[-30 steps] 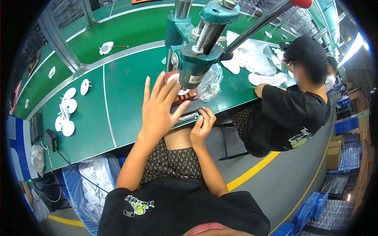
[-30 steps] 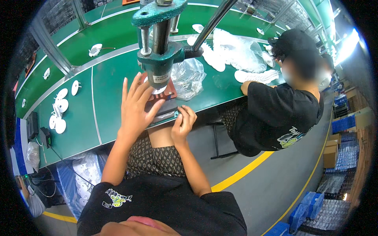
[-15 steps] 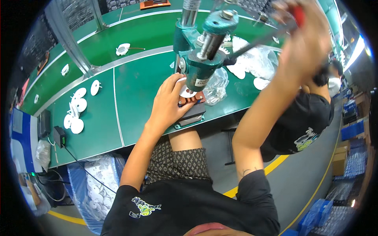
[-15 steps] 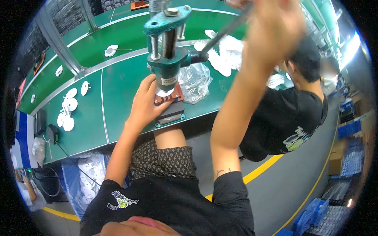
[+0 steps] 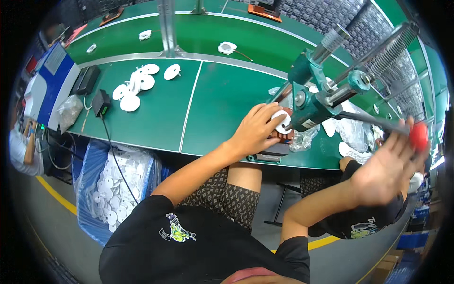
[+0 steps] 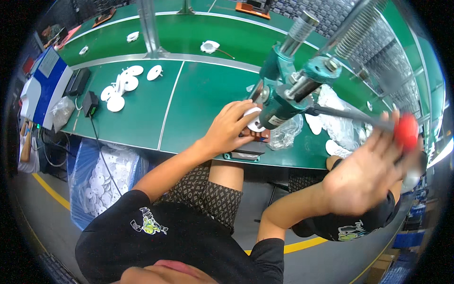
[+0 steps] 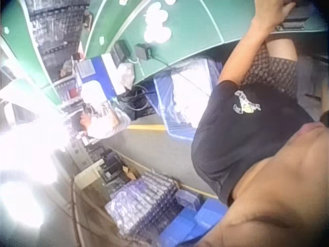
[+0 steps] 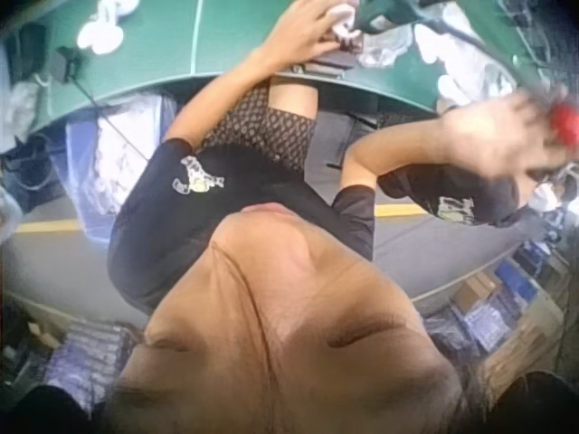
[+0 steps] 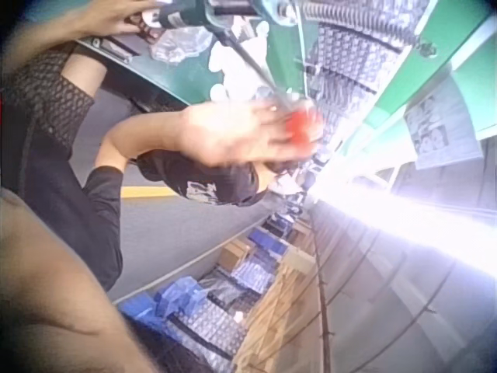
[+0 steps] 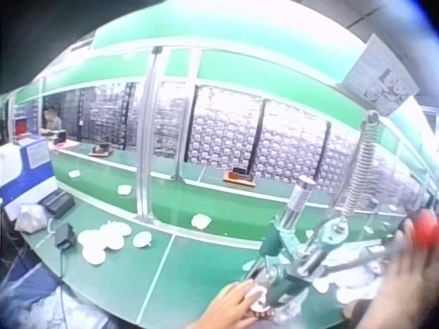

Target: Assembling small circular components using a manual press at a factory workbench.

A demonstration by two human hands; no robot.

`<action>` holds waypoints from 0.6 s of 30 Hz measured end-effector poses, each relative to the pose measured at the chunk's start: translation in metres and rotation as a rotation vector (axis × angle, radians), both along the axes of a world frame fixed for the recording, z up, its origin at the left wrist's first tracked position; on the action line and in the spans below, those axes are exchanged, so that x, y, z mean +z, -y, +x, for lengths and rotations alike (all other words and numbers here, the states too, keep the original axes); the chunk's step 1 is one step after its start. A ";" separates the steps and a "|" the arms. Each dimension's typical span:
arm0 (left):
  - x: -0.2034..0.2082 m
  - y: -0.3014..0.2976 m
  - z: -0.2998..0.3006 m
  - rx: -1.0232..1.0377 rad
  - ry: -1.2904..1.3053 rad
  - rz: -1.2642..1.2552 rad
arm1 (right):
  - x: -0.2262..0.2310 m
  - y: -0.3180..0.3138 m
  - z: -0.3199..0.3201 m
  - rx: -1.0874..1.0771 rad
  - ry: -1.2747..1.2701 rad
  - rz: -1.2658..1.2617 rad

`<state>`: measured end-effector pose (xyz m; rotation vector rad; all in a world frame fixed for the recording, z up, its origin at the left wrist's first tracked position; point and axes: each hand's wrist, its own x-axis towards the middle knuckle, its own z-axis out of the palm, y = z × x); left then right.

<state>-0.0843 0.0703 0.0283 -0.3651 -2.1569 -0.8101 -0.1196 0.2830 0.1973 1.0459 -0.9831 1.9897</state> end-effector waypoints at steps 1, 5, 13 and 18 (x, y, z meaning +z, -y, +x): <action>0.002 0.001 0.004 0.010 -0.026 -0.040 | -0.005 0.006 -0.005 -0.151 0.064 0.061; 0.010 -0.002 0.036 0.000 -0.146 0.041 | -0.090 0.042 0.007 -0.490 0.047 0.081; 0.007 -0.015 0.092 -0.484 0.680 0.942 | -0.207 0.050 0.055 -0.526 -0.068 0.759; 0.015 0.083 0.060 0.374 0.099 -0.122 | -0.199 -0.005 0.009 -0.660 0.184 0.621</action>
